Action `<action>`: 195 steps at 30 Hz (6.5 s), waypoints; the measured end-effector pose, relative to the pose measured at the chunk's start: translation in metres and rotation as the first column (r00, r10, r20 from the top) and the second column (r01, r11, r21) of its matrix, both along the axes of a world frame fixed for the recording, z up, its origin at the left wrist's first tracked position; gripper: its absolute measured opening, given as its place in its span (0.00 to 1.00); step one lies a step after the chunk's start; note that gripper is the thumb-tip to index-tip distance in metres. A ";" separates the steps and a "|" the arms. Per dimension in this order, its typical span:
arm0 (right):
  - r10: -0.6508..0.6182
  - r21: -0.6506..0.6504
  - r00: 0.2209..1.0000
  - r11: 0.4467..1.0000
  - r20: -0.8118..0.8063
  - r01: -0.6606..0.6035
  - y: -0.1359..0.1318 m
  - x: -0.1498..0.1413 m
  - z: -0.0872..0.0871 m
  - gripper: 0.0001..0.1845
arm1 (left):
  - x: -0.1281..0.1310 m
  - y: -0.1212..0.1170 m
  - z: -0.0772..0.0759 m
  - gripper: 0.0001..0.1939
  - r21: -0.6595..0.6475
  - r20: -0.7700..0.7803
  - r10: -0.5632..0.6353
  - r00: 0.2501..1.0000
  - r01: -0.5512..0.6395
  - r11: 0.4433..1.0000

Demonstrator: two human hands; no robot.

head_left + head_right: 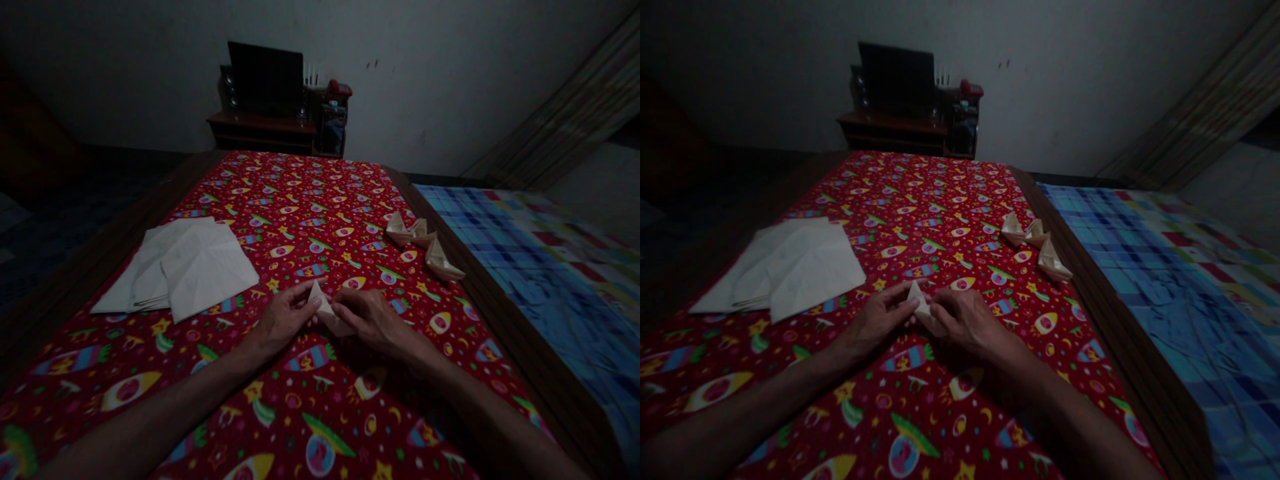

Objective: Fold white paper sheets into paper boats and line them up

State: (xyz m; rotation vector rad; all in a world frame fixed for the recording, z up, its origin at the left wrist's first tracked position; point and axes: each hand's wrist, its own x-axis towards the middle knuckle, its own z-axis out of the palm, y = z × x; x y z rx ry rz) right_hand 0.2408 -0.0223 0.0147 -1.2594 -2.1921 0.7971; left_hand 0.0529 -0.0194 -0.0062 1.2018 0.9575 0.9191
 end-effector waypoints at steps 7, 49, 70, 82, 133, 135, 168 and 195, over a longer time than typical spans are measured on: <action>-0.078 0.021 0.995 0.997 -0.058 0.079 -0.001 0.001 -0.005 0.15 | -0.001 0.001 0.005 0.15 -0.022 -0.034 0.152 0.988 -0.153 0.988; 0.154 0.324 0.956 0.917 0.251 -0.233 0.012 0.027 0.001 0.10 | -0.013 0.011 -0.006 0.09 0.310 -0.259 0.153 0.954 -0.068 0.948; -0.040 0.389 0.957 0.918 0.287 -0.078 0.004 0.004 -0.016 0.10 | -0.011 0.009 -0.011 0.15 0.573 -0.421 0.181 0.889 0.106 0.813; 0.009 0.450 0.990 0.890 0.137 -0.071 0.006 0.004 -0.018 0.14 | -0.004 0.005 -0.005 0.15 0.030 -0.210 0.125 0.970 -0.122 0.992; -0.096 0.296 0.991 0.948 -0.095 0.121 -0.010 -0.012 -0.015 0.08 | 0.003 -0.002 0.003 0.11 -0.003 -0.109 0.149 0.983 -0.150 0.989; -0.092 0.318 0.990 0.940 -0.102 0.121 -0.009 -0.012 -0.017 0.08 | 0.003 -0.002 0.005 0.10 0.009 -0.122 0.159 0.980 -0.159 0.987; -0.300 -0.519 0.714 0.848 -0.632 -0.104 -0.001 -0.022 -0.018 0.15 | -0.002 0.002 -0.001 0.12 0.146 -0.152 -0.079 0.985 0.102 0.984; -0.324 -0.559 0.715 0.821 -0.620 -0.113 -0.002 -0.021 -0.016 0.17 | -0.005 0.004 -0.005 0.14 0.150 -0.098 -0.246 0.964 0.259 0.954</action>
